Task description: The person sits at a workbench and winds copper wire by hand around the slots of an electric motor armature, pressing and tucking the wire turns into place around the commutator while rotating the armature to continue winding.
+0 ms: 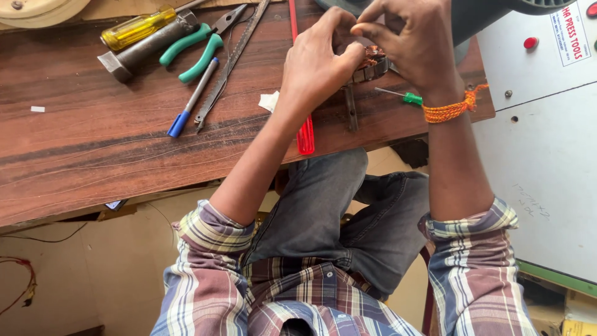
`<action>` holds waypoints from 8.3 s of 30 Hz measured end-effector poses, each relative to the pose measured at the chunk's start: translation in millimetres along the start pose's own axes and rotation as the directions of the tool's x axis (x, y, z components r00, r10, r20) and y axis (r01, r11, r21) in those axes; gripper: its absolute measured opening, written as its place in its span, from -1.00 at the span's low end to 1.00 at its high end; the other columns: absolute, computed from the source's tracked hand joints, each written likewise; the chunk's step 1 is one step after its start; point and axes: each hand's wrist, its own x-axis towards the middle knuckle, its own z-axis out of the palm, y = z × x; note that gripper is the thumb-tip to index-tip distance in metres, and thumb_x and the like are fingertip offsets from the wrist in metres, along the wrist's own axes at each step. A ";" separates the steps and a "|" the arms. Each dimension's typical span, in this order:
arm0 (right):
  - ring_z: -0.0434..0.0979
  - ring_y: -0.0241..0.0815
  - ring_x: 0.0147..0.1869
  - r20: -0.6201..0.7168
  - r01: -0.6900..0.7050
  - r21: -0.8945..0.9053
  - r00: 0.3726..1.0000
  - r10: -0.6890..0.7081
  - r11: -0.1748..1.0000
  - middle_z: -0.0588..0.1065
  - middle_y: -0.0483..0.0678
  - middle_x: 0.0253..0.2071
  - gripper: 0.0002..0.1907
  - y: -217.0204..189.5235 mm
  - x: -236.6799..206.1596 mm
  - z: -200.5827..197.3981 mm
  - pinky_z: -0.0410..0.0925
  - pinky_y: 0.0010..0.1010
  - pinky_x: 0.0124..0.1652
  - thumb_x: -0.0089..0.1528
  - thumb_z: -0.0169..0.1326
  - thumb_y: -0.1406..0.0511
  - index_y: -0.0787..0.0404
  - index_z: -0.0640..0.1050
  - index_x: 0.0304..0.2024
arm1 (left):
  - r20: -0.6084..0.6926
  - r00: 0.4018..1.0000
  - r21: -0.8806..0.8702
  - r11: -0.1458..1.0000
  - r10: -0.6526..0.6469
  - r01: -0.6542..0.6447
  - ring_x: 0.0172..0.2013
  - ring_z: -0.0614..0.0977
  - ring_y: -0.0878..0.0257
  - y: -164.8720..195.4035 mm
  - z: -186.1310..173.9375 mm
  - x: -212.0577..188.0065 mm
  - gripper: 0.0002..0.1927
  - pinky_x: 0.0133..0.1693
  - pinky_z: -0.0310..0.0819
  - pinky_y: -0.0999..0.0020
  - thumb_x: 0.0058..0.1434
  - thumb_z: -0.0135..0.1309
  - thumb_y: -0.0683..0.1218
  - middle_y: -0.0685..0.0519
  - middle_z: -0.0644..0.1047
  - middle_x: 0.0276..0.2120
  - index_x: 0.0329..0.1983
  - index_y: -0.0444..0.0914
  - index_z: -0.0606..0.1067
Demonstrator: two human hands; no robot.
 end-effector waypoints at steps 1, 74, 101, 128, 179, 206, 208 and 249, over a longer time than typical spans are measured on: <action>0.50 -0.28 -0.32 0.000 0.001 -0.034 1.000 -0.001 0.999 0.55 -0.06 -0.42 -0.87 -1.5 2.0 0.9 0.31 -0.42 -0.24 0.33 0.43 0.41 0.33 0.68 -0.23 | 0.002 0.994 0.016 0.994 0.108 -0.108 -0.17 0.61 0.10 -4.2 -0.1 4.2 -0.70 -0.07 0.48 0.19 0.15 0.13 0.01 0.05 0.59 -0.27 -0.08 -0.19 0.55; 0.45 -0.45 -0.27 -0.035 -0.270 0.282 0.956 0.291 0.921 0.53 -0.11 -0.30 -0.89 -67.5 -32.7 -6.3 0.31 -0.58 -0.28 0.34 0.31 0.49 0.34 0.60 -0.15 | 0.437 0.867 -0.524 0.852 0.242 0.026 -0.22 0.53 0.46 -27.7 -32.0 11.8 -0.80 -0.16 0.47 0.48 0.36 0.21 -0.12 0.17 0.56 -0.26 -0.04 -0.34 0.61; 0.42 -0.41 -0.24 -0.266 -0.420 0.265 0.834 0.484 0.868 0.56 -0.06 -0.25 -0.98 -44.8 -89.5 6.9 0.29 -0.57 -0.23 0.45 0.24 0.48 0.36 0.63 -0.08 | -0.045 0.827 0.315 0.794 0.560 -0.520 -0.03 0.51 0.13 -6.0 -9.2 -42.2 -0.53 0.01 0.40 0.19 0.15 0.39 0.00 0.18 0.51 -0.04 0.10 -0.10 0.51; 0.50 -0.34 -0.43 -0.026 -0.256 0.072 0.966 0.259 0.964 0.55 0.01 -0.46 -0.92 -14.3 3.3 3.0 0.30 -0.49 -0.41 0.30 0.34 0.49 0.38 0.66 -0.23 | 0.068 0.998 -0.144 0.990 0.010 0.000 -0.38 0.63 0.29 0.4 0.9 1.4 -0.62 -0.25 0.55 0.31 0.15 0.12 0.01 0.08 0.60 -0.42 0.00 -0.25 0.57; 0.51 -0.47 -0.30 -0.188 -0.275 0.245 0.927 0.324 0.930 0.57 -0.05 -0.37 -0.91 -41.7 -56.8 -7.5 0.31 -0.63 -0.29 0.44 0.27 0.53 0.40 0.61 -0.17 | -0.072 0.857 0.381 0.808 0.511 -0.450 -0.06 0.50 0.15 -3.7 -9.4 -50.3 -0.61 -0.04 0.29 0.20 0.16 0.34 -0.01 0.16 0.55 -0.04 0.02 -0.12 0.50; 0.25 -0.41 -0.46 0.031 -0.375 0.167 0.926 0.375 0.912 0.42 -0.10 -0.51 -0.84 -58.7 -18.8 -5.5 0.15 -0.47 -0.43 0.30 0.37 0.36 0.33 0.64 -0.19 | 0.350 0.905 -0.328 0.936 0.244 -0.126 -0.11 0.63 0.32 -21.3 -40.5 6.6 -0.84 -0.04 0.57 0.33 0.32 0.18 -0.19 0.08 0.63 -0.18 -0.06 -0.28 0.66; 0.21 -0.46 -0.46 -0.005 -0.423 0.215 0.901 0.434 0.880 0.43 -0.18 -0.49 -0.86 -76.2 -31.3 -0.3 0.12 -0.51 -0.46 0.28 0.34 0.39 0.33 0.63 -0.19 | 0.389 0.877 -0.392 0.912 0.283 -0.120 -0.12 0.63 0.37 -24.2 -48.3 7.8 -0.84 -0.07 0.58 0.39 0.33 0.20 -0.24 0.10 0.62 -0.18 -0.05 -0.29 0.66; 0.57 -0.27 -0.23 -0.070 0.007 0.116 0.998 0.002 0.993 0.55 0.02 -0.28 -0.86 -21.0 -14.4 -4.2 0.40 -0.43 -0.23 0.40 0.28 0.51 0.43 0.54 -0.21 | -0.060 0.838 0.336 0.802 0.542 -0.495 -0.10 0.51 0.09 11.3 -9.5 -49.8 -0.50 -0.07 0.32 0.18 0.21 0.35 0.10 0.06 0.47 -0.13 0.03 -0.22 0.40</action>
